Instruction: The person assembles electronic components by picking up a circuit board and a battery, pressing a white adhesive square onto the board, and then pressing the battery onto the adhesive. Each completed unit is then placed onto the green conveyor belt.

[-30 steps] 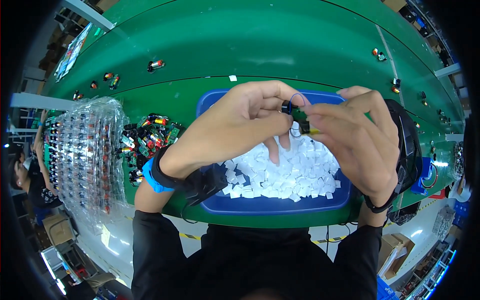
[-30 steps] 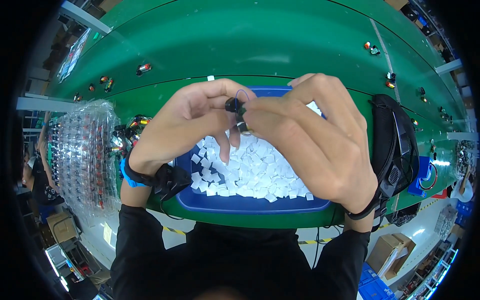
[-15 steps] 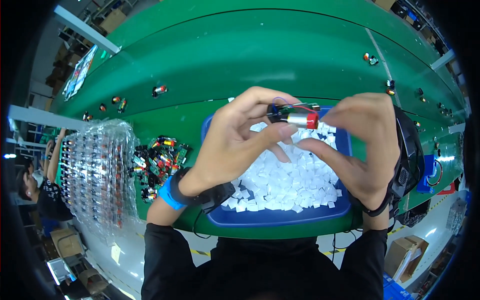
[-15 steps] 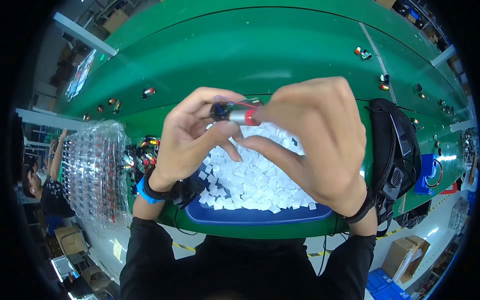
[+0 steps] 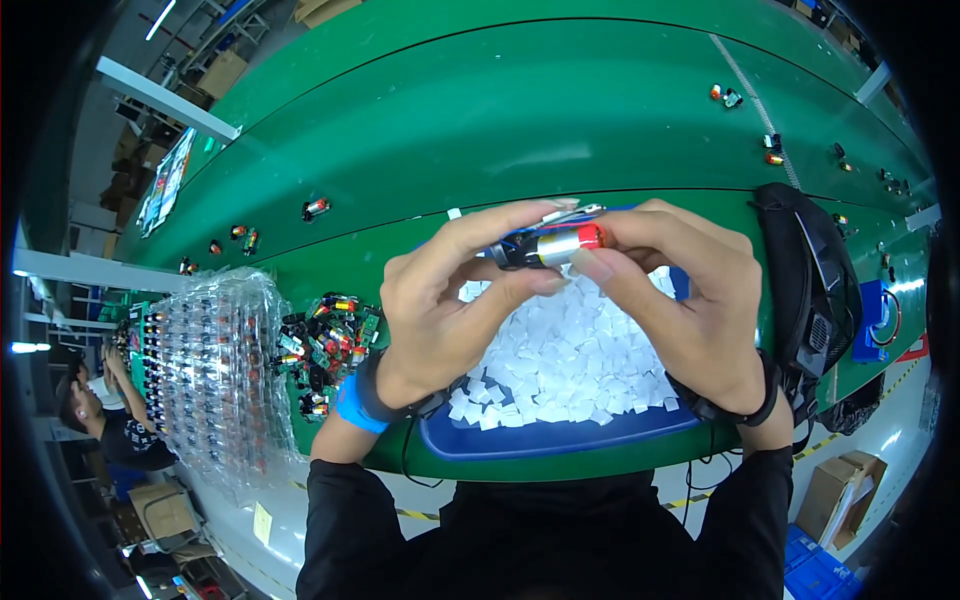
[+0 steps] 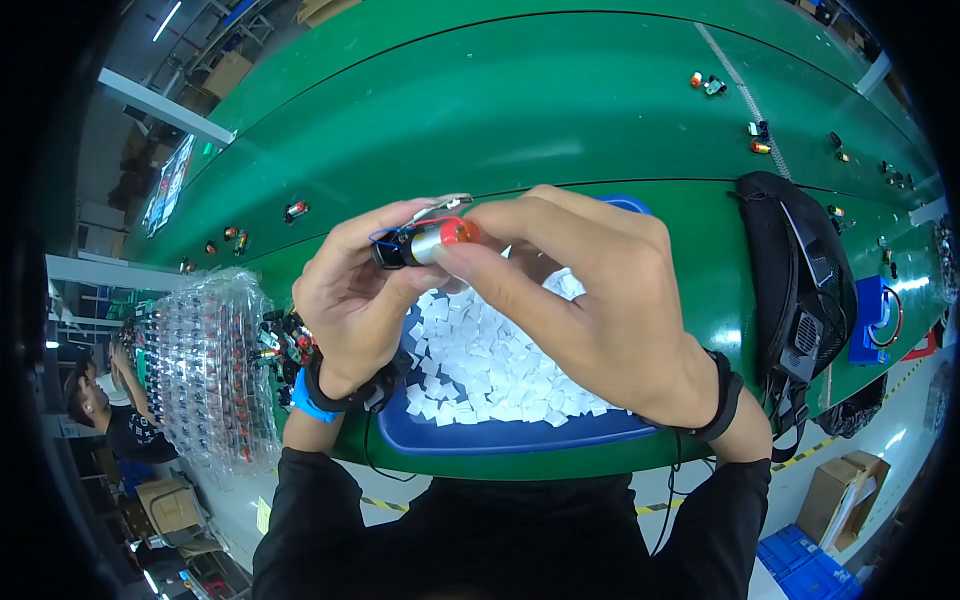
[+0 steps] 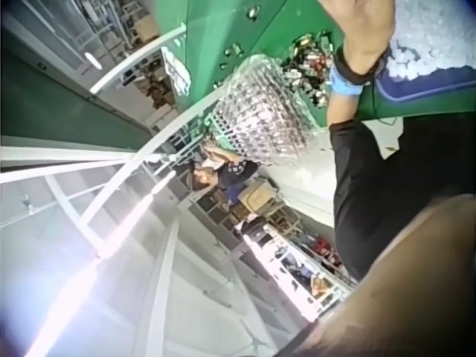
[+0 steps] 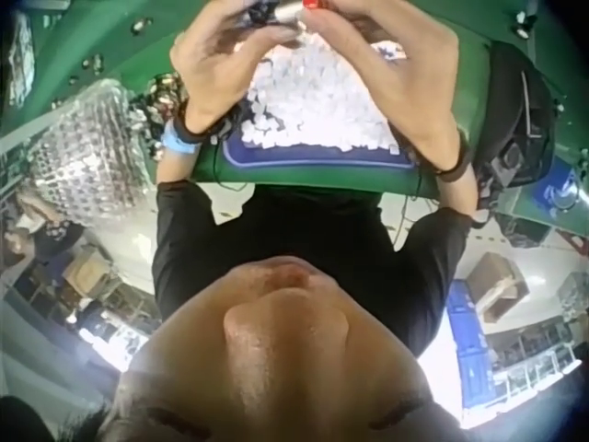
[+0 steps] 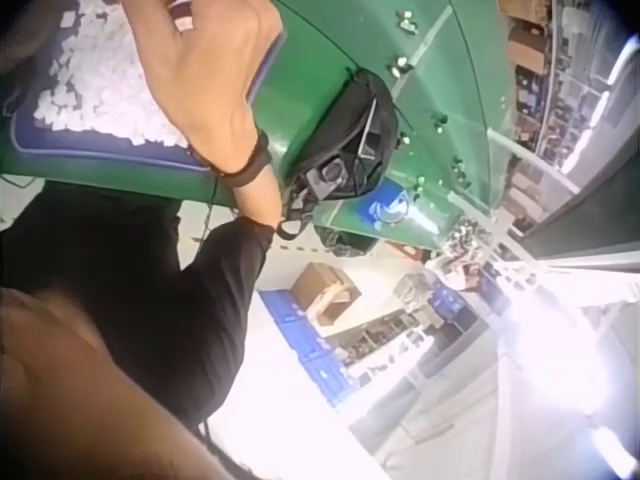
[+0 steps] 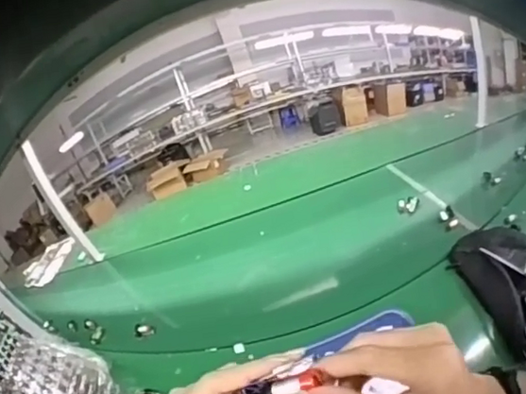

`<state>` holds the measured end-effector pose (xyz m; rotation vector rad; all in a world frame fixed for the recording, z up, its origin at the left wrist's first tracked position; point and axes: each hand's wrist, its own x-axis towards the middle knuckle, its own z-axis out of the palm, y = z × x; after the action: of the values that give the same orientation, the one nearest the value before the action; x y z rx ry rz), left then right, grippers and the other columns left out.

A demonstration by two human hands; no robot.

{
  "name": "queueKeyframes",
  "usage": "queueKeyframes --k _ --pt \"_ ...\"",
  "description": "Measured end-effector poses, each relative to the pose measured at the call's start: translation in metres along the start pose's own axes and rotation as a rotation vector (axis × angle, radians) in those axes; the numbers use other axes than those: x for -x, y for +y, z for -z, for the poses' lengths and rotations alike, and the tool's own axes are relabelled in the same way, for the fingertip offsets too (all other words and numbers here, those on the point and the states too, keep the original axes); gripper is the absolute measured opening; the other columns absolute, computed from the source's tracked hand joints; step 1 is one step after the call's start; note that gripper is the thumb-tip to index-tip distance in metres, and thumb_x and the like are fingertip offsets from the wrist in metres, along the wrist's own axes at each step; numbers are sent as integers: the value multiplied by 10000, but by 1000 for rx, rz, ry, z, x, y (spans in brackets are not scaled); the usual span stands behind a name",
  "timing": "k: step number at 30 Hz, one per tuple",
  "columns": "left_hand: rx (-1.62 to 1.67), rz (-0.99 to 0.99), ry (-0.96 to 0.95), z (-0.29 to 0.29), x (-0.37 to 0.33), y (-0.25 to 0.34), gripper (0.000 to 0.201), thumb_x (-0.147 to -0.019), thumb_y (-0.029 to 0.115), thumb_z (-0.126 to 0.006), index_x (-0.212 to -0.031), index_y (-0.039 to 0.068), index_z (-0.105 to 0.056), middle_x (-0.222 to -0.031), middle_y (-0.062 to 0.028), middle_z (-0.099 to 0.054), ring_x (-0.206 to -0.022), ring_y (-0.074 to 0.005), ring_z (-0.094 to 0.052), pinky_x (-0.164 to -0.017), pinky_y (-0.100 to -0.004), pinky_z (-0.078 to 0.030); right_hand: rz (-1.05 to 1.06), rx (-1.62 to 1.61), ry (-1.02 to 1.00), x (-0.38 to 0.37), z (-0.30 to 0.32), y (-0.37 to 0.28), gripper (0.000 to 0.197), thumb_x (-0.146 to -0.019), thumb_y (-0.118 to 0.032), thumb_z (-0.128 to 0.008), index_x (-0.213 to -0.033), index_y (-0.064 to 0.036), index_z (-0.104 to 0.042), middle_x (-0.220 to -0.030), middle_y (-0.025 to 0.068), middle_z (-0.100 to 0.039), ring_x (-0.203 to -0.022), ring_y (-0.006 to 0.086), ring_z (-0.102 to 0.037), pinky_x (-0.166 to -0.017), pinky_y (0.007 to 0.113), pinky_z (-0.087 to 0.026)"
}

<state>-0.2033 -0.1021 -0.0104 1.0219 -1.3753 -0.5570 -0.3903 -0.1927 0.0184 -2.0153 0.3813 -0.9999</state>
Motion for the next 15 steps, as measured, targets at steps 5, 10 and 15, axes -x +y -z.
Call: queueKeyframes --k 5,10,15 --pt "-179 -88 15 -4 1 5 434 -807 -15 -801 -1220 -37 -669 -1147 -143 -731 -896 -174 -725 -646 -244 -608 -13 -134 28 1 -7 1 167 -897 9 -712 -1036 101 -713 -880 145 -713 -719 154 -673 -626 244 -515" --pt "-332 -115 27 -3 2 10 453 -757 -20 -826 -1188 -30 -686 -1128 -139 -739 -809 -174 -711 -572 -234 -570 8 -168 38 3 -13 6 174 -912 22 -683 -1058 113 -711 -860 160 -708 -720 165 -671 -629 250 -513" --pt "-458 -216 62 -3 3 10 435 -716 -30 -840 -1125 -39 -694 -1092 -145 -739 -735 -195 -680 -550 -262 -543 -29 -171 45 5 -19 5 131 -919 19 -672 -1006 108 -711 -827 144 -701 -685 165 -660 -608 262 -501"
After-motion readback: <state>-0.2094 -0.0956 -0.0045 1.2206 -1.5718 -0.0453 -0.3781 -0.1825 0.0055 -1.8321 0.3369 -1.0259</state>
